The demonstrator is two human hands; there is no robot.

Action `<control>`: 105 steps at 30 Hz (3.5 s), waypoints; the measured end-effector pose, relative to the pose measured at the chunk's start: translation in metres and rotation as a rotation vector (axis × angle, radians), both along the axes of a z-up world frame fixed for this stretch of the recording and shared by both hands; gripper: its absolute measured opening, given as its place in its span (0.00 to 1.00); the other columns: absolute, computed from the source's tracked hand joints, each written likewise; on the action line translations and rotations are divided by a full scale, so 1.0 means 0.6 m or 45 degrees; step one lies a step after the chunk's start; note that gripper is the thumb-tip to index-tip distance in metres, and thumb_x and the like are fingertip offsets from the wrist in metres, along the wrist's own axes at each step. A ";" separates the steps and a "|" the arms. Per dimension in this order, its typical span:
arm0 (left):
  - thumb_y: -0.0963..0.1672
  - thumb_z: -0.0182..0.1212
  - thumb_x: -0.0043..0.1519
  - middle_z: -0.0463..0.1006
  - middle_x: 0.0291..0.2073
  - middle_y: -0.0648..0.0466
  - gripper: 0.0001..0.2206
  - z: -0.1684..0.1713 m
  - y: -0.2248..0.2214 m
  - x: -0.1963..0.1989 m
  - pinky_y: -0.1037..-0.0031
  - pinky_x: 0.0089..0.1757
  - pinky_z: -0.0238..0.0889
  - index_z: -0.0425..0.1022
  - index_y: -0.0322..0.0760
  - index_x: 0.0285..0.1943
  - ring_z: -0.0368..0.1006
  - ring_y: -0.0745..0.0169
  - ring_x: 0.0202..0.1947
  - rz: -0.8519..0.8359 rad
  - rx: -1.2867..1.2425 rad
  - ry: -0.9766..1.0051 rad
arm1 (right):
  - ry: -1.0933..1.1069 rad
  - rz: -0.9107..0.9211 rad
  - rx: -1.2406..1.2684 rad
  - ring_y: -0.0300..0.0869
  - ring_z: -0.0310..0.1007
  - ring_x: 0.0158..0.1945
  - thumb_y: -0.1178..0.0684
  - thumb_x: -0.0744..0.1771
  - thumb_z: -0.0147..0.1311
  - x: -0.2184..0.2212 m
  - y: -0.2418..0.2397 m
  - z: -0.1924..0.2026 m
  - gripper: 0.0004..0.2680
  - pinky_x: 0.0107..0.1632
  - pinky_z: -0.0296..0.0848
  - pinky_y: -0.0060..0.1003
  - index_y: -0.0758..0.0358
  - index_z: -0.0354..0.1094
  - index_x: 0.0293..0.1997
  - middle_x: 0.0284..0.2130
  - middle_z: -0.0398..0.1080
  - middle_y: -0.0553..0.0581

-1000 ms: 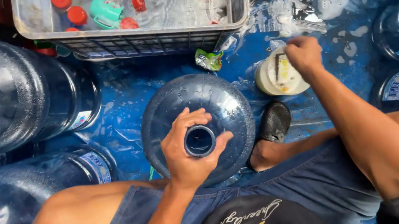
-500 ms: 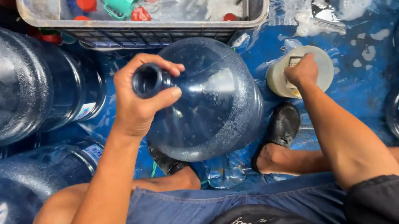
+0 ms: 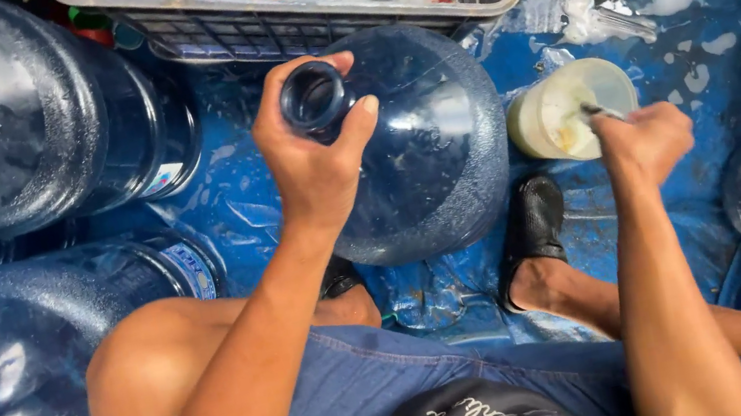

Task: Scrubbing the exterior of large plastic water jugs with a sponge and soapy water.

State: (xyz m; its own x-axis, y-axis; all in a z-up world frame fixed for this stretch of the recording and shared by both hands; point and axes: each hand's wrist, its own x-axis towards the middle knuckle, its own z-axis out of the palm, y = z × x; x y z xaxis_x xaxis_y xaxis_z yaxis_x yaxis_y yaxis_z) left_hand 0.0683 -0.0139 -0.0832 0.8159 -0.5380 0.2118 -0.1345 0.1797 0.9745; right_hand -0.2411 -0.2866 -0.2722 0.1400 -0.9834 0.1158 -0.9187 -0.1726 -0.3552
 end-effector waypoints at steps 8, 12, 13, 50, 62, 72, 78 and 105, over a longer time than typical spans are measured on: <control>0.38 0.72 0.59 0.79 0.35 0.57 0.15 0.014 -0.044 -0.007 0.78 0.42 0.77 0.68 0.38 0.48 0.77 0.70 0.37 -0.044 -0.071 0.034 | -1.017 0.632 -0.066 0.57 0.73 0.57 0.68 0.65 0.56 0.145 0.286 0.330 0.12 0.60 0.73 0.47 0.67 0.50 0.40 0.52 0.69 0.75; 0.41 0.74 0.59 0.81 0.34 0.57 0.18 0.007 -0.039 -0.006 0.80 0.42 0.76 0.73 0.37 0.55 0.76 0.72 0.34 -0.132 -0.076 0.115 | -0.605 1.004 -0.267 0.66 0.69 0.66 0.70 0.63 0.61 0.195 0.343 0.336 0.24 0.68 0.71 0.56 0.71 0.58 0.67 0.67 0.59 0.75; 0.41 0.74 0.59 0.81 0.34 0.57 0.18 0.008 -0.040 -0.009 0.80 0.42 0.76 0.73 0.37 0.55 0.76 0.72 0.34 -0.136 -0.081 0.118 | -0.600 1.002 -0.272 0.66 0.69 0.66 0.70 0.63 0.61 0.199 0.347 0.341 0.24 0.68 0.71 0.56 0.71 0.58 0.67 0.67 0.59 0.75; 0.43 0.70 0.63 0.75 0.35 0.61 0.12 0.003 0.000 0.012 0.82 0.36 0.65 0.72 0.41 0.51 0.69 0.75 0.31 0.010 -0.063 0.150 | -0.355 1.184 -0.186 0.54 0.59 0.45 0.72 0.60 0.52 0.267 0.313 0.378 0.20 0.52 0.64 0.45 0.70 0.75 0.57 0.62 0.68 0.70; 0.35 0.69 0.53 0.80 0.34 0.56 0.15 -0.011 -0.018 0.017 0.78 0.40 0.74 0.69 0.38 0.45 0.75 0.70 0.33 0.215 0.041 -0.058 | -0.488 1.083 -0.236 0.55 0.67 0.50 0.72 0.60 0.52 0.223 0.348 0.343 0.20 0.57 0.63 0.47 0.67 0.75 0.56 0.60 0.68 0.71; 0.34 0.65 0.53 0.78 0.28 0.58 0.12 -0.014 -0.035 0.031 0.79 0.37 0.73 0.70 0.38 0.39 0.73 0.70 0.27 0.318 0.049 -0.082 | -0.497 1.018 -0.334 0.59 0.67 0.54 0.73 0.62 0.53 0.198 0.353 0.301 0.19 0.61 0.65 0.52 0.71 0.70 0.58 0.63 0.65 0.71; 0.34 0.67 0.52 0.79 0.30 0.57 0.13 -0.028 -0.039 0.043 0.78 0.39 0.72 0.71 0.34 0.42 0.74 0.69 0.29 0.360 0.045 -0.119 | -0.354 1.522 -0.303 0.54 0.62 0.58 0.59 0.62 0.56 0.207 0.390 0.322 0.18 0.59 0.63 0.52 0.62 0.72 0.60 0.66 0.62 0.65; 0.34 0.66 0.49 0.79 0.27 0.58 0.11 -0.013 -0.024 0.042 0.77 0.39 0.72 0.71 0.38 0.36 0.74 0.70 0.29 0.310 0.146 0.010 | -0.642 1.234 -0.330 0.53 0.64 0.60 0.66 0.60 0.52 0.160 0.374 0.246 0.17 0.64 0.65 0.49 0.62 0.73 0.54 0.61 0.67 0.63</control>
State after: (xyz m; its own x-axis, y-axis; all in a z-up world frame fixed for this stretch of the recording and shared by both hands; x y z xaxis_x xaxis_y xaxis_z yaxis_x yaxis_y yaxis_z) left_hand 0.0934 -0.0285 -0.0910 0.9255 -0.3460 0.1541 -0.1528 0.0310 0.9878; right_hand -0.1449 -0.0619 -0.1248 0.7123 -0.4223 0.5607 -0.1174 -0.8592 -0.4980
